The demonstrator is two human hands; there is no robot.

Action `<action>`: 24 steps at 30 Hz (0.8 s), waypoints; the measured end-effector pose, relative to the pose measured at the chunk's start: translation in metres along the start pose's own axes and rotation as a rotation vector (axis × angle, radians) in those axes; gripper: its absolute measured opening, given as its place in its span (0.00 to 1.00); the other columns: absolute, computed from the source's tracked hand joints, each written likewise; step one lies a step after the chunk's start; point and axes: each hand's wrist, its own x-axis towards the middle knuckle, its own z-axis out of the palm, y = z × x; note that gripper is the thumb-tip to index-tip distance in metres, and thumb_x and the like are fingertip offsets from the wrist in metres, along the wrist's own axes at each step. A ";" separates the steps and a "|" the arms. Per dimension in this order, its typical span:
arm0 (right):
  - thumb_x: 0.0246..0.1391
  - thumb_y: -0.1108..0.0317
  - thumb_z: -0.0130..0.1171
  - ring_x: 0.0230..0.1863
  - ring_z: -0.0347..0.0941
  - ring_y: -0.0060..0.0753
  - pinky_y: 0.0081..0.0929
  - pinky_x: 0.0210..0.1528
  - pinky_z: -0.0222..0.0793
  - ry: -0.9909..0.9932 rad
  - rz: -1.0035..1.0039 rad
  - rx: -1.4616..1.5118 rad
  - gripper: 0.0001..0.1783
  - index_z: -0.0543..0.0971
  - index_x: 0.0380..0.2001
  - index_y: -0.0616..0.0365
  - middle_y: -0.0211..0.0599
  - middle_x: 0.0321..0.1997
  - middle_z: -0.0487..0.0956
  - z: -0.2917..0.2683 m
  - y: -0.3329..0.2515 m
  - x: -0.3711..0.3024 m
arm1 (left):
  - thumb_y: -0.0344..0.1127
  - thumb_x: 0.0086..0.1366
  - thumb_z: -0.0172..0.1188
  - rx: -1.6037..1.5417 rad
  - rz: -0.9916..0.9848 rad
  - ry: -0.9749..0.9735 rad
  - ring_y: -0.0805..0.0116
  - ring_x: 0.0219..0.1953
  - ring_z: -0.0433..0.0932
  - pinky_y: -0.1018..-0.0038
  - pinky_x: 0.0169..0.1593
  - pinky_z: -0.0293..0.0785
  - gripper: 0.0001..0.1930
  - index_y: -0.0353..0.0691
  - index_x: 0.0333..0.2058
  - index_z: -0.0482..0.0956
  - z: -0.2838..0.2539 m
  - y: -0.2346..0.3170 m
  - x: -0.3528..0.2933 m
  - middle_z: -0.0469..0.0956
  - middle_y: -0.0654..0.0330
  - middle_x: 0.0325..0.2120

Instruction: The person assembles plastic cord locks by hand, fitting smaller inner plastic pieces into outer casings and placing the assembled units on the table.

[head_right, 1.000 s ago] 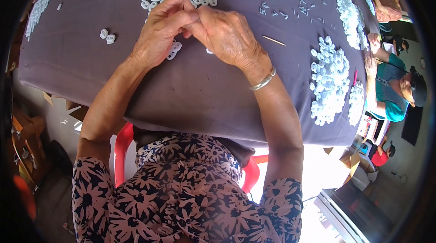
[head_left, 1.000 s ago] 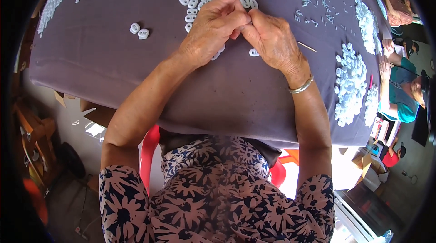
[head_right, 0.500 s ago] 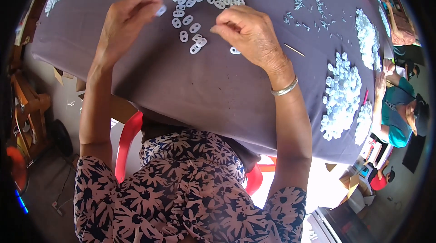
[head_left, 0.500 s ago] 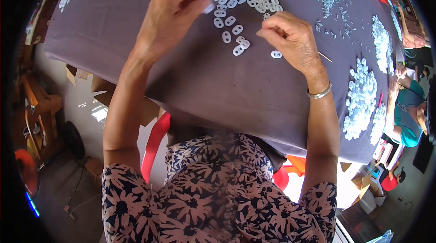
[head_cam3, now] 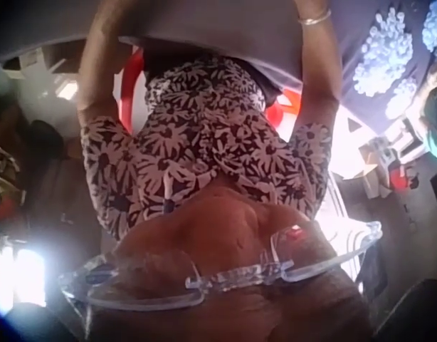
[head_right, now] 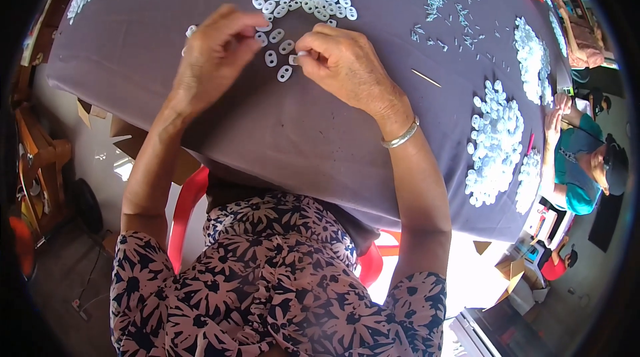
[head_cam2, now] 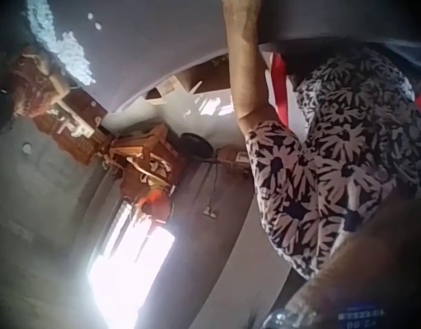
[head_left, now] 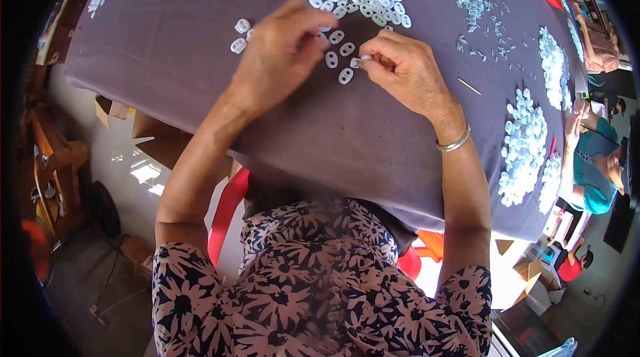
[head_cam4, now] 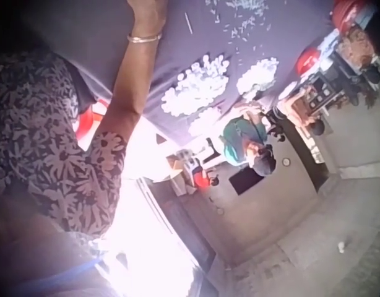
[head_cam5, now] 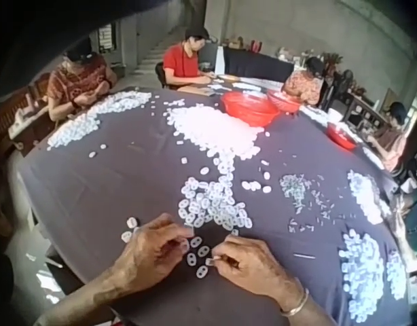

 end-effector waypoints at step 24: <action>0.51 0.72 0.57 0.23 0.65 0.13 0.18 0.26 0.63 -0.033 0.455 0.057 0.06 0.79 0.31 0.62 0.27 0.23 0.75 -0.034 0.016 -0.001 | 0.26 0.48 0.65 -0.080 0.081 -0.362 0.67 0.28 0.77 0.73 0.34 0.74 0.14 0.42 0.35 0.78 0.030 -0.003 0.027 0.78 0.61 0.25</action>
